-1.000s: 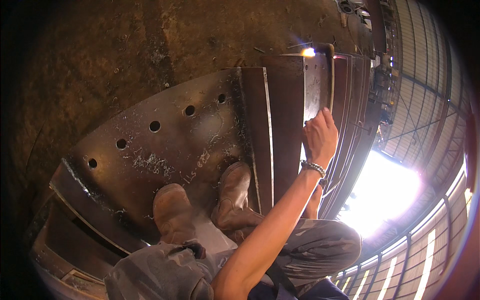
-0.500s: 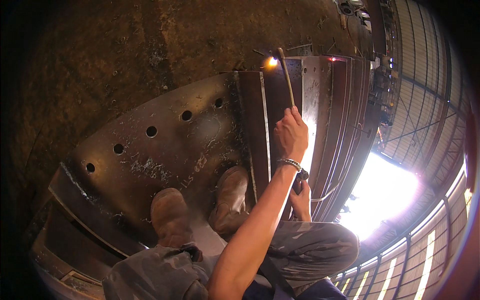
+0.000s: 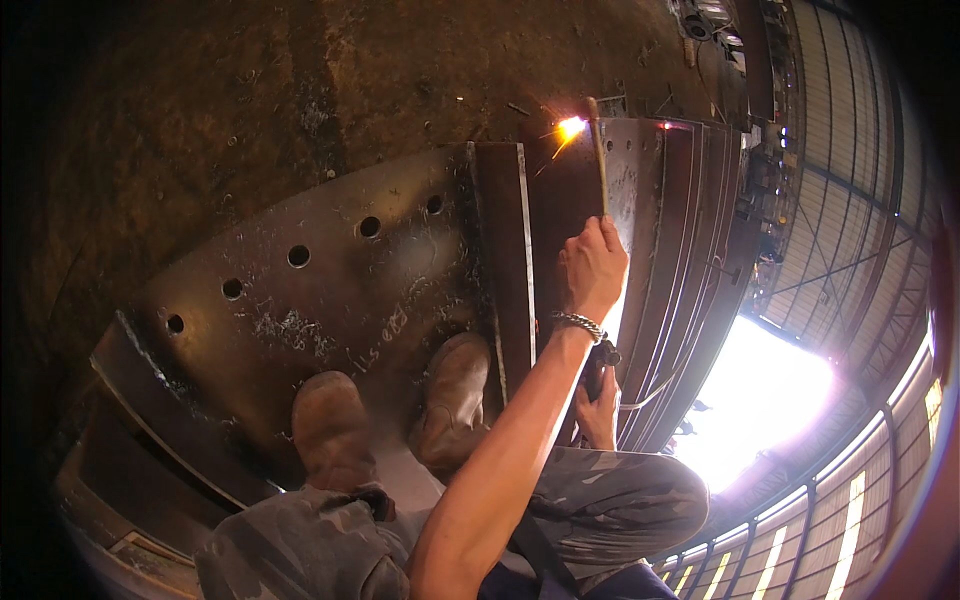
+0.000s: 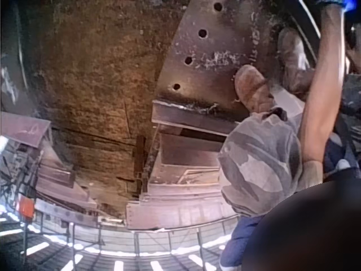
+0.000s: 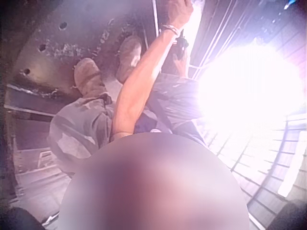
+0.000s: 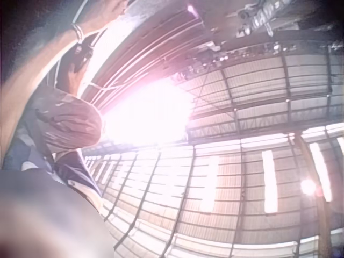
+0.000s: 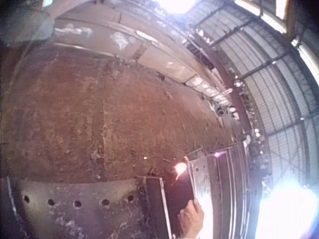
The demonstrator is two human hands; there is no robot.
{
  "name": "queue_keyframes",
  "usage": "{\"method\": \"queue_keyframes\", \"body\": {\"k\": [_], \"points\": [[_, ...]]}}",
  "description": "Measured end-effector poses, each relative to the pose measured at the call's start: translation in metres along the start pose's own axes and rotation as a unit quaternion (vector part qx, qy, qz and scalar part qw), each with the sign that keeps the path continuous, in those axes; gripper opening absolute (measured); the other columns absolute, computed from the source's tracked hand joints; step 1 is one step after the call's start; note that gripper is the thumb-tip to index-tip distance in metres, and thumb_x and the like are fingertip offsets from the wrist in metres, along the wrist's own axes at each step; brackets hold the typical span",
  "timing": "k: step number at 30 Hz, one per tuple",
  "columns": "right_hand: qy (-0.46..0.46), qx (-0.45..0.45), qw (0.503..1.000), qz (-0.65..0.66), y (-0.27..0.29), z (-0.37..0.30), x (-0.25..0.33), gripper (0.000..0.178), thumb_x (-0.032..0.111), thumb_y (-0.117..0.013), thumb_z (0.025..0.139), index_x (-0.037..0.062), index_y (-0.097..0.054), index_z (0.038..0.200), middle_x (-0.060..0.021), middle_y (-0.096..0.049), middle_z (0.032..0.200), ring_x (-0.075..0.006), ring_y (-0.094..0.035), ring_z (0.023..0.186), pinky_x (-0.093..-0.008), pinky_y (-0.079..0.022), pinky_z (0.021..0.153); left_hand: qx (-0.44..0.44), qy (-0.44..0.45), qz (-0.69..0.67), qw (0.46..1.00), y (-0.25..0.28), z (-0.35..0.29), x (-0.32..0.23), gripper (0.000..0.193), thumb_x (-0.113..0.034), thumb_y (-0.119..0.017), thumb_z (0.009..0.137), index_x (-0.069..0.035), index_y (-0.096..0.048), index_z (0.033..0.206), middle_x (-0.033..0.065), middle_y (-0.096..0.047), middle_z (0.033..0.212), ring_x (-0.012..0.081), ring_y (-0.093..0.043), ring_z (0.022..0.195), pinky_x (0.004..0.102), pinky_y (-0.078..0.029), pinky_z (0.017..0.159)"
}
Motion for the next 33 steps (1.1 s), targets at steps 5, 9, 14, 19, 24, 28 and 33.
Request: {"method": "queue_keyframes", "body": {"k": [5, 9, 14, 19, 24, 28, 33], "points": [[0.013, -0.023, 1.000, 0.006, 0.004, 0.001, -0.004, 0.055, 0.002, -0.064, 0.077, -0.0002, -0.051, 0.130, -0.0191, -0.064, 0.102, -0.0302, -0.064, 0.092, -0.0421, -0.051, 0.086, 0.020, -0.020, -0.005, 1.000, -0.004, -0.006, -0.013, 0.042, -0.031, -0.040, 0.105, -0.001, -0.065, 0.091, 0.0290, -0.069, 0.084, 0.0490, -0.067, 0.086, 0.0550, -0.054, 0.078], [0.018, -0.006, 0.999, 0.049, 0.001, 0.006, -0.001, 0.055, 0.001, -0.065, 0.077, -0.0008, -0.051, 0.130, -0.0205, -0.064, 0.107, -0.0322, -0.064, 0.098, -0.0423, -0.050, 0.092, 0.001, -0.013, -0.007, 1.000, -0.002, 0.000, -0.009, 0.042, -0.030, -0.039, 0.105, 0.000, -0.066, 0.091, 0.0292, -0.069, 0.085, 0.0487, -0.067, 0.086, 0.0547, -0.054, 0.078], [0.016, 0.012, 1.000, 0.014, -0.006, 0.015, 0.010, 0.049, 0.001, -0.064, 0.077, -0.0014, -0.052, 0.125, -0.0224, -0.064, 0.107, -0.0356, -0.064, 0.100, -0.0437, -0.049, 0.093, -0.020, 0.003, 0.028, 0.999, 0.007, 0.011, 0.006, 0.042, -0.029, -0.038, 0.105, 0.001, -0.065, 0.095, 0.0293, -0.069, 0.088, 0.0476, -0.067, 0.088, 0.0535, -0.054, 0.080], [-0.026, 0.041, 0.998, 0.031, -0.016, 0.029, 0.009, 0.041, 0.005, -0.066, 0.079, -0.0025, -0.055, 0.117, -0.0228, -0.065, 0.106, -0.0366, -0.064, 0.100, -0.0436, -0.049, 0.093, -0.007, 0.074, 0.058, 0.996, 0.008, 0.018, 0.013, 0.049, -0.029, -0.037, 0.105, 0.011, -0.054, 0.126, 0.0341, -0.068, 0.101, 0.0481, -0.066, 0.100, 0.0517, -0.052, 0.091], [0.026, 0.035, 0.999, 0.002, -0.021, 0.043, 0.007, 0.041, 0.006, -0.063, 0.082, -0.0029, -0.056, 0.121, -0.0197, -0.067, 0.102, -0.0284, -0.065, 0.096, -0.0401, -0.050, 0.089, -0.011, 0.098, 0.044, 0.994, 0.007, 0.025, 0.016, 0.062, -0.032, -0.037, 0.104, 0.018, -0.037, 0.140, 0.0380, -0.063, 0.114, 0.0494, -0.060, 0.114, 0.0509, -0.044, 0.104], [0.019, 0.053, 0.998, -0.017, -0.023, 0.051, 0.008, 0.050, 0.007, -0.064, 0.080, -0.0044, -0.055, 0.127, -0.0194, -0.068, 0.104, -0.0266, -0.066, 0.096, -0.0387, -0.050, 0.090, -0.010, 0.122, 0.041, 0.992, 0.010, 0.031, 0.021, 0.063, -0.033, -0.037, 0.104, 0.019, -0.036, 0.140, 0.0393, -0.062, 0.115, 0.0490, -0.059, 0.114, 0.0511, -0.043, 0.104], [0.006, 0.065, 0.998, -0.003, -0.024, 0.054, 0.015, 0.057, 0.007, -0.065, 0.078, -0.0067, -0.053, 0.132, -0.0210, -0.068, 0.108, -0.0276, -0.066, 0.098, -0.0384, -0.050, 0.092, -0.026, 0.122, 0.031, 0.992, 0.014, 0.033, 0.023, 0.062, -0.035, -0.036, 0.105, 0.017, -0.038, 0.139, 0.0399, -0.062, 0.113, 0.0500, -0.060, 0.111, 0.0512, -0.043, 0.103]]}}
Point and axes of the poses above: each hand's wrist, its own z-axis towards the middle knuckle, its own y-axis out of the back of the hand, x = y × z, the point moved 4 cm from there along z, towards the middle knuckle
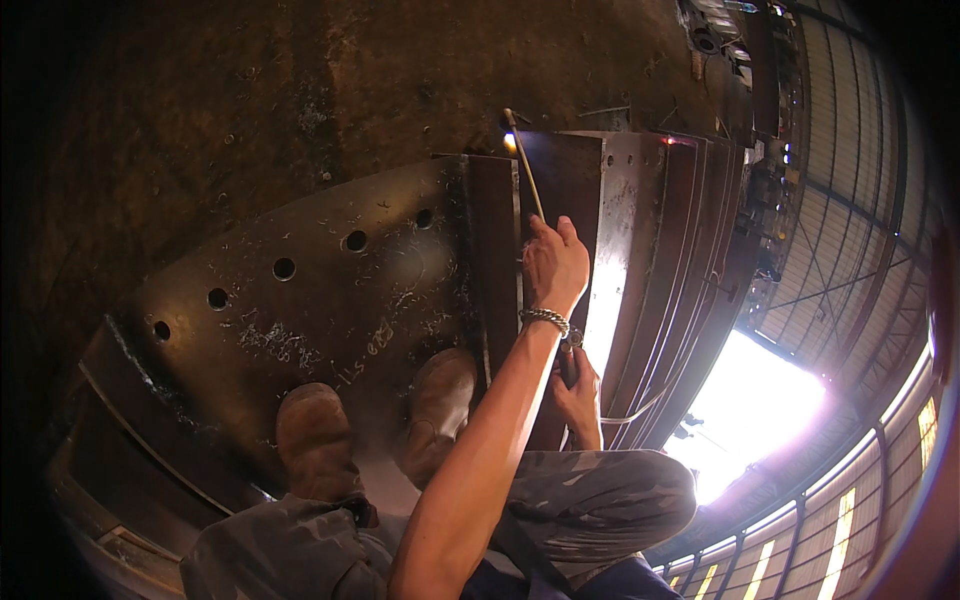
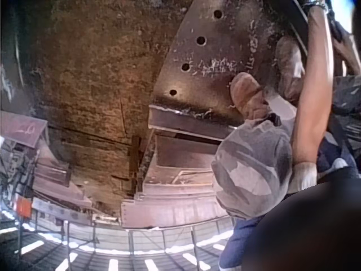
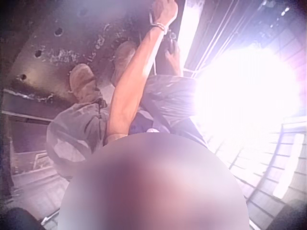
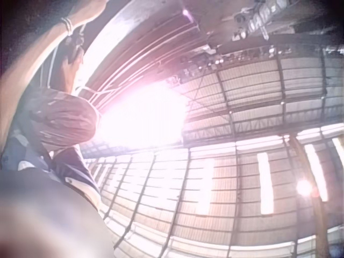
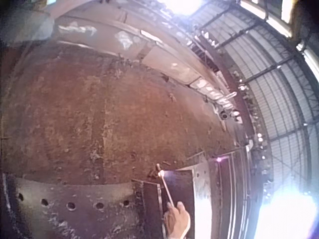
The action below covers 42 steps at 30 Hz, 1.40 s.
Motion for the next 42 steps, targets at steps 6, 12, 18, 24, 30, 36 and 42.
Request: {"method": "queue_keyframes", "body": {"k": [6, 12, 18, 24, 30, 36, 42], "points": [[0.006, -0.018, 1.000, 0.000, 0.001, -0.002, 0.002, 0.052, 0.007, -0.066, 0.078, -0.0047, -0.054, 0.128, -0.0204, -0.069, 0.107, -0.0284, -0.067, 0.099, -0.0396, -0.051, 0.090, 0.002, -0.003, -0.006, 1.000, -0.002, -0.003, -0.006, 0.059, -0.035, -0.036, 0.105, 0.015, -0.041, 0.136, 0.0397, -0.063, 0.109, 0.0502, -0.062, 0.107, 0.0514, -0.045, 0.098], [0.026, -0.052, 0.998, -0.002, 0.009, -0.008, -0.001, 0.048, 0.007, -0.068, 0.076, -0.0036, -0.057, 0.121, -0.0209, -0.068, 0.104, -0.0333, -0.066, 0.096, -0.0417, -0.051, 0.089, 0.008, -0.023, -0.005, 1.000, -0.006, -0.019, -0.025, 0.049, -0.034, -0.038, 0.105, 0.008, -0.045, 0.129, 0.0345, -0.066, 0.098, 0.0484, -0.065, 0.099, 0.0536, -0.049, 0.089], [0.059, -0.084, 0.993, 0.061, 0.022, -0.023, 0.002, 0.043, 0.005, -0.068, 0.082, -0.0051, -0.059, 0.123, -0.0184, -0.070, 0.100, -0.0256, -0.068, 0.091, -0.0367, -0.053, 0.084, -0.035, -0.095, 0.008, 0.995, -0.023, -0.056, -0.054, 0.044, -0.036, -0.040, 0.105, 0.004, -0.048, 0.118, 0.0314, -0.068, 0.091, 0.0505, -0.066, 0.086, 0.0556, -0.052, 0.081], [0.008, -0.109, 0.989, 0.095, 0.038, -0.035, -0.032, 0.051, 0.008, -0.071, 0.084, -0.0052, -0.057, 0.131, -0.0152, -0.071, 0.105, -0.0202, -0.066, 0.097, -0.0353, -0.052, 0.087, 0.047, -0.173, 0.043, 0.983, -0.047, -0.080, -0.063, 0.059, -0.038, -0.041, 0.104, 0.009, -0.043, 0.140, 0.0355, -0.067, 0.101, 0.0500, -0.065, 0.098, 0.0530, -0.050, 0.092], [-0.078, -0.221, 0.972, 0.015, 0.023, -0.034, -0.071, 0.050, 0.022, -0.070, 0.078, 0.0005, -0.065, 0.124, -0.0220, -0.072, 0.096, -0.0313, -0.072, 0.089, -0.0410, -0.054, 0.082, 0.092, -0.180, 0.100, 0.974, -0.048, -0.069, -0.049, 0.043, -0.037, -0.052, 0.097, 0.000, -0.060, 0.119, 0.0295, -0.069, 0.099, 0.0456, -0.067, 0.099, 0.0538, -0.052, 0.088], [-0.119, -0.169, 0.974, 0.097, -0.003, -0.008, -0.082, 0.049, 0.028, -0.071, 0.074, 0.0019, -0.068, 0.116, -0.0212, -0.073, 0.094, -0.0329, -0.072, 0.089, -0.0415, -0.054, 0.082, 0.048, -0.194, 0.039, 0.979, -0.010, -0.040, -0.063, 0.037, -0.031, -0.055, 0.094, -0.007, -0.070, 0.118, 0.0166, -0.072, 0.116, 0.0353, -0.067, 0.112, 0.0428, -0.051, 0.098], [-0.124, -0.178, 0.970, 0.113, -0.003, 0.000, -0.084, 0.053, 0.029, -0.072, 0.072, -0.0005, -0.068, 0.116, -0.0240, -0.072, 0.096, -0.0369, -0.071, 0.092, -0.0438, -0.054, 0.086, 0.062, -0.186, -0.130, 0.972, 0.016, -0.012, -0.084, 0.032, -0.022, -0.053, 0.097, 0.000, -0.070, 0.113, 0.0132, -0.075, 0.108, 0.0227, -0.071, 0.101, 0.0329, -0.052, 0.091]]}}
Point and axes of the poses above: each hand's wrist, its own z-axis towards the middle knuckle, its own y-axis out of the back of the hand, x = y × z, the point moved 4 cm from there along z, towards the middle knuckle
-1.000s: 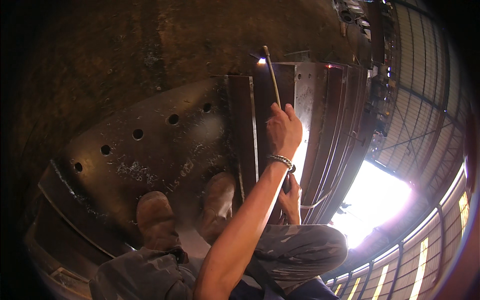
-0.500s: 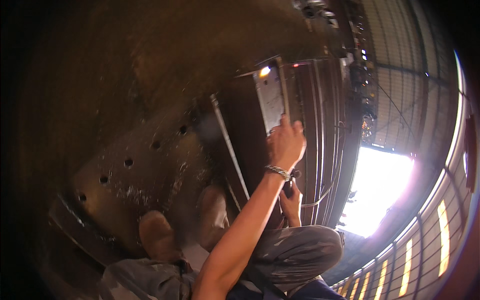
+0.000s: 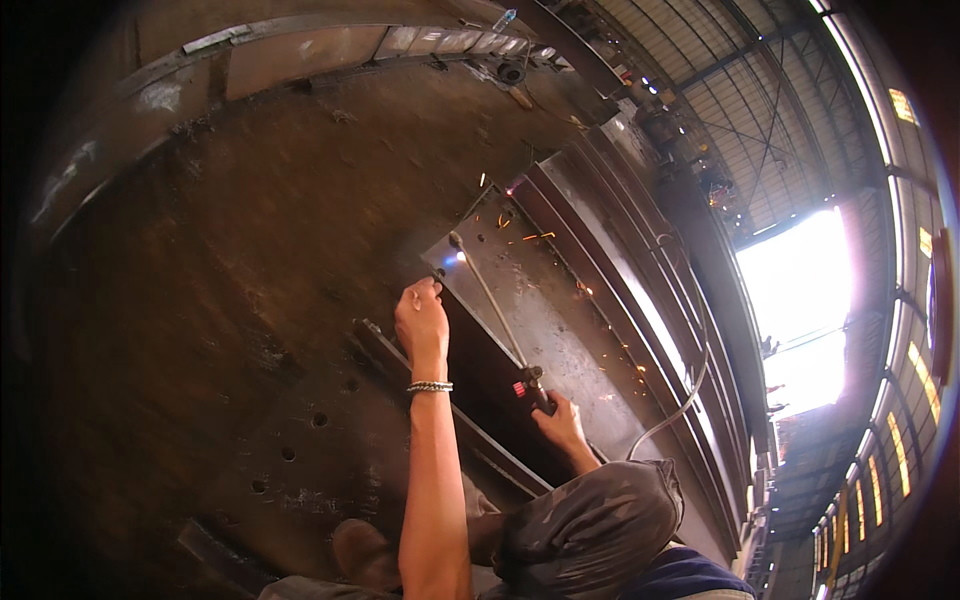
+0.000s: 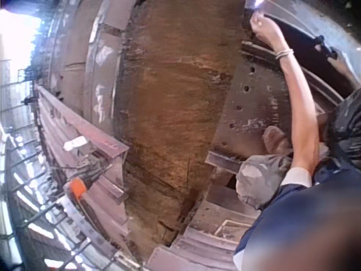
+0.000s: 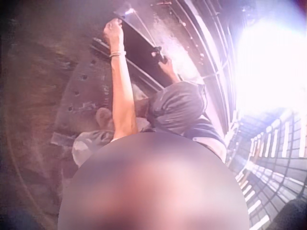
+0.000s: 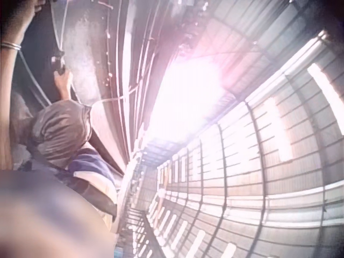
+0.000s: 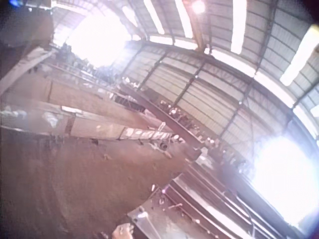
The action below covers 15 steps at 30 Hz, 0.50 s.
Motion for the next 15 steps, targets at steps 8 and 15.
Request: {"method": "queue_keyframes", "body": {"k": [8, 15], "points": [[0.024, 0.006, 1.000, 0.003, 0.033, 0.090, 0.002, 0.042, 0.031, -0.068, 0.073, -0.0019, -0.070, 0.100, -0.0229, -0.070, 0.081, -0.0347, -0.071, 0.078, -0.0448, -0.053, 0.074, -0.035, -0.015, -0.104, 0.994, 0.047, 0.002, -0.067, 0.027, -0.017, -0.049, 0.098, -0.003, -0.068, 0.113, 0.0059, -0.075, 0.104, 0.0119, -0.068, 0.087, 0.0253, -0.049, 0.079], [0.000, 0.006, 0.997, 0.074, 0.058, 0.081, -0.008, 0.040, 0.027, -0.066, 0.076, 0.0000, -0.070, 0.105, -0.0200, -0.071, 0.080, -0.0318, -0.071, 0.077, -0.0450, -0.054, 0.074, -0.067, -0.065, -0.142, 0.985, 0.075, -0.016, -0.126, 0.030, -0.020, -0.053, 0.098, -0.002, -0.066, 0.117, 0.0076, -0.075, 0.108, 0.0134, -0.069, 0.094, 0.0238, -0.051, 0.079]]}}
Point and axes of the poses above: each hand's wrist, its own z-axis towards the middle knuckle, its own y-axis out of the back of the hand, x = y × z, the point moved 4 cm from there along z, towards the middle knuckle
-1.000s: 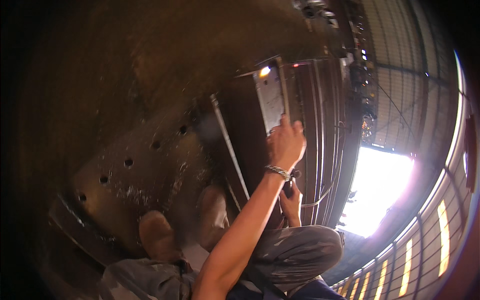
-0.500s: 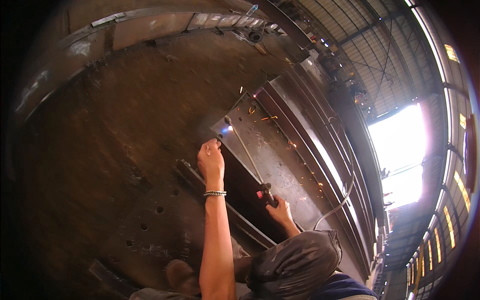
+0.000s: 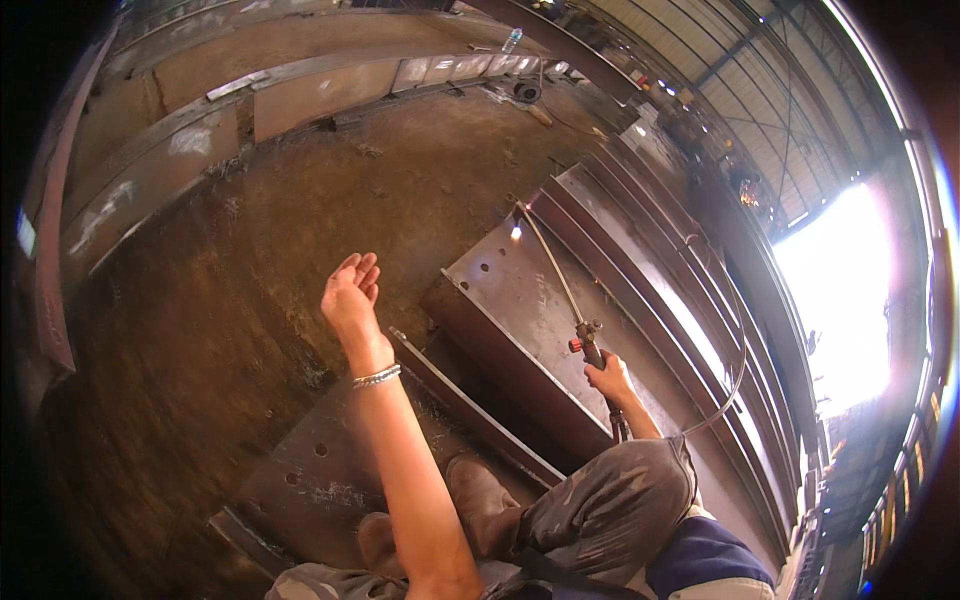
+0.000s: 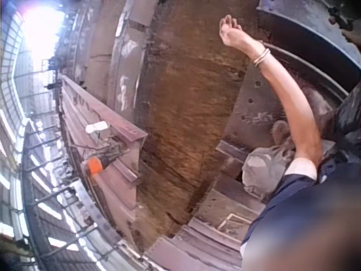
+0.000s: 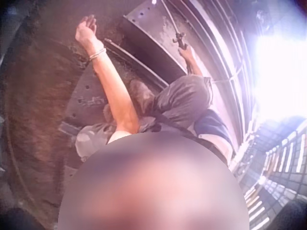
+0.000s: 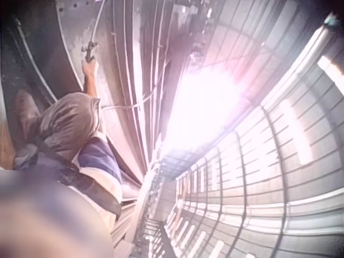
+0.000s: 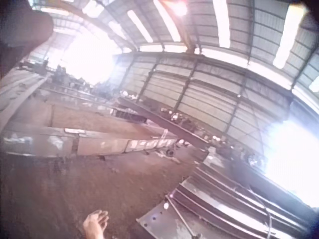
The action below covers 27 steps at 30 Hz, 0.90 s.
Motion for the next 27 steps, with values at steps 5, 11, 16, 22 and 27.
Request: {"method": "queue_keyframes", "body": {"k": [5, 11, 16, 22, 27], "points": [[0.039, 0.008, 0.999, -0.017, 0.011, -0.046, 0.002, 0.040, 0.024, -0.065, 0.078, 0.0012, -0.070, 0.111, -0.0176, -0.071, 0.085, -0.0280, -0.070, 0.079, -0.0403, -0.053, 0.076, 0.017, -0.028, -0.011, 0.999, 0.001, -0.008, -0.030, 0.036, -0.022, -0.047, 0.099, -0.002, -0.063, 0.124, 0.0076, -0.072, 0.117, 0.0139, -0.067, 0.107, 0.0256, -0.049, 0.092], [0.071, 0.024, 0.997, -0.021, 0.012, -0.082, 0.023, 0.041, 0.024, -0.066, 0.076, 0.0025, -0.069, 0.111, -0.0138, -0.068, 0.080, -0.0241, -0.065, 0.077, -0.0387, -0.050, 0.074, 0.015, -0.027, -0.018, 0.999, 0.000, -0.022, -0.055, 0.037, -0.024, -0.047, 0.100, -0.002, -0.060, 0.128, 0.0059, -0.071, 0.119, 0.0136, -0.065, 0.108, 0.0264, -0.046, 0.095], [0.088, 0.060, 0.993, -0.040, 0.001, -0.078, 0.042, 0.039, 0.027, -0.068, 0.074, -0.0005, -0.067, 0.102, -0.0210, -0.066, 0.082, -0.0329, -0.065, 0.077, -0.0456, -0.049, 0.072, 0.012, -0.046, -0.019, 0.999, 0.002, -0.032, -0.067, 0.038, -0.023, -0.045, 0.100, -0.001, -0.060, 0.128, 0.0059, -0.071, 0.118, 0.0130, -0.064, 0.107, 0.0260, -0.048, 0.092], [0.087, 0.054, 0.995, -0.022, -0.013, -0.034, 0.040, 0.043, 0.027, -0.070, 0.074, 0.0009, -0.069, 0.108, -0.0183, -0.068, 0.082, -0.0274, -0.067, 0.076, -0.0428, -0.051, 0.071, 0.004, -0.062, -0.029, 0.998, 0.018, -0.030, -0.075, 0.039, -0.023, -0.046, 0.101, 0.000, -0.060, 0.129, 0.0066, -0.071, 0.117, 0.0142, -0.064, 0.107, 0.0277, -0.047, 0.093], [0.129, -0.054, 0.990, -0.032, -0.009, 0.015, 0.038, 0.044, 0.030, -0.070, 0.071, -0.0020, -0.070, 0.102, -0.0272, -0.070, 0.090, -0.0420, -0.070, 0.088, -0.0483, -0.054, 0.080, -0.009, -0.075, -0.017, 0.997, 0.031, -0.025, -0.080, 0.041, -0.025, -0.048, 0.099, -0.001, -0.059, 0.131, 0.0062, -0.071, 0.119, 0.0133, -0.065, 0.106, 0.0273, -0.047, 0.094]]}}
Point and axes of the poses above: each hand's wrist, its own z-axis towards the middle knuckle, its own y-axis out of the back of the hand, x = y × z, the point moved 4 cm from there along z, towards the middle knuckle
